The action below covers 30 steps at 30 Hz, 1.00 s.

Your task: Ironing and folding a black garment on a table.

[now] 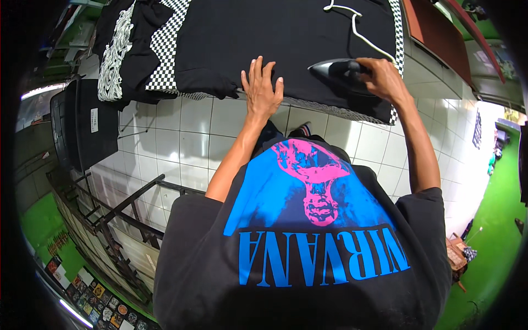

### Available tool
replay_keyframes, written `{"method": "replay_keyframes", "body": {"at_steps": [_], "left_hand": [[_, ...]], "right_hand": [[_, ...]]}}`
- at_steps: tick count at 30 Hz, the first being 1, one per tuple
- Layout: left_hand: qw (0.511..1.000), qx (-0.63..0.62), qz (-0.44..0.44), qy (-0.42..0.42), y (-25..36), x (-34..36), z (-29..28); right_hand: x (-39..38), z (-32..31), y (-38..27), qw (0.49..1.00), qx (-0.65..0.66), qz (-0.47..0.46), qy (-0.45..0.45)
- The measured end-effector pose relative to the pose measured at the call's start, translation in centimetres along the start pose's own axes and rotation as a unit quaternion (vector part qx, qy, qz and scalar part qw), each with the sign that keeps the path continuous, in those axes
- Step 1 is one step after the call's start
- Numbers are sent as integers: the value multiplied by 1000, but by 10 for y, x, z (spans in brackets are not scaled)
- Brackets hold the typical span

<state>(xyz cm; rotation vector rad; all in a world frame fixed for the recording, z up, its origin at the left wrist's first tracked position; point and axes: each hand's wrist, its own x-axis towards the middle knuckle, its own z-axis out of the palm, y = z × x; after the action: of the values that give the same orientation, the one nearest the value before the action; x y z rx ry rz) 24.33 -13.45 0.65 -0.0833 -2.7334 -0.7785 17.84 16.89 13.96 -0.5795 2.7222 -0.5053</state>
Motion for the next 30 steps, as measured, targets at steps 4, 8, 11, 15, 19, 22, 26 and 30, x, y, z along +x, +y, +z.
{"method": "replay_keyframes", "body": {"at_steps": [4,8,11,15,19,22,26,30], "left_hand": [[999,28,10,-45,14,-11,17],[997,26,15,-73,15,-18,21],[997,29,19,-75,14,-20,21],[997,38,22,-70,15,-19,21],[996,39,23,-77,18,-19,22],[996,42,20,-73,17,-19,20],[996,42,13,-82,18,-17,16],[996,14,7,-91,18,-15,10]], "right_hand": [[-24,-3,20,999,0,-13,44],[-48,-4,34,999,2,-53,8],[-52,-8,44,997,2,-74,13],[-27,-13,54,997,-21,41,67],[4,2,89,973,-67,41,217],[30,1,84,952,-104,145,248],[26,9,69,965,-80,95,232],[24,31,33,970,-39,12,239]]}}
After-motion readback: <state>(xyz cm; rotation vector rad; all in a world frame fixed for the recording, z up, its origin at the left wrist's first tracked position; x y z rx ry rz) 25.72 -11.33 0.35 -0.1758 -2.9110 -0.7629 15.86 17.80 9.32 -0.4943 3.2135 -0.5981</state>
